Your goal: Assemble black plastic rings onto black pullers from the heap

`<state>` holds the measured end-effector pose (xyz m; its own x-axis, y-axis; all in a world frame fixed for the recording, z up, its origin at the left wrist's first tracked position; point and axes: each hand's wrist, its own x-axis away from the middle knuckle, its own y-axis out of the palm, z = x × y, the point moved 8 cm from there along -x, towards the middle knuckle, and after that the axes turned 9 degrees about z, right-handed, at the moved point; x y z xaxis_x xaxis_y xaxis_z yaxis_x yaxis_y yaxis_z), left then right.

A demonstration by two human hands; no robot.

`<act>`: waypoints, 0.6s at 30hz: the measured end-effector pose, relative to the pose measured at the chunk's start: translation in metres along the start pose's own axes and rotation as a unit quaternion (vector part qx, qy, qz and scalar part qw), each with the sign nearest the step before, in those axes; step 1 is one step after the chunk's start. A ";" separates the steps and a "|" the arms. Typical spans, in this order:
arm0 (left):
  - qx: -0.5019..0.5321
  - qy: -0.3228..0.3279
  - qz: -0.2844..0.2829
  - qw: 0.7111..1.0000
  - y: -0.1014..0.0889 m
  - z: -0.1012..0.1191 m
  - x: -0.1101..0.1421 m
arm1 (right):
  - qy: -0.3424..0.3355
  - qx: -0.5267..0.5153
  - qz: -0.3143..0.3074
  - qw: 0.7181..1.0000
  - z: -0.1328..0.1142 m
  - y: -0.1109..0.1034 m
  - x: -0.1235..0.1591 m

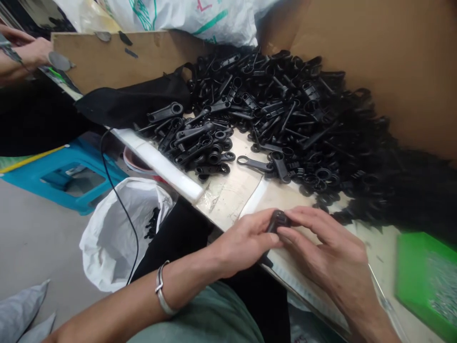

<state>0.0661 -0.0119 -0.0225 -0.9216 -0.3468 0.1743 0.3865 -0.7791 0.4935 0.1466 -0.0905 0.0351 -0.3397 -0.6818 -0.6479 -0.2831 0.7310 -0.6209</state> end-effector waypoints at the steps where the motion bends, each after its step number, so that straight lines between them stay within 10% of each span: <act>1: -0.051 0.023 0.002 0.998 -0.001 0.003 0.002 | -0.003 0.002 0.002 1.000 -0.001 -0.001 0.000; 8: -0.245 0.082 0.005 0.966 -0.002 0.013 0.005 | 0.054 -0.030 0.023 0.998 -0.002 -0.004 0.001; 18: -0.251 0.045 -0.002 0.967 -0.006 0.008 0.019 | 0.298 -0.165 -0.134 0.931 0.021 0.003 0.026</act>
<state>0.0460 -0.0097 -0.0150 -0.9250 -0.3700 0.0871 0.3725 -0.9279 0.0141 0.1557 -0.1066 0.0073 -0.6266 -0.7762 -0.0696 -0.6551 0.5730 -0.4924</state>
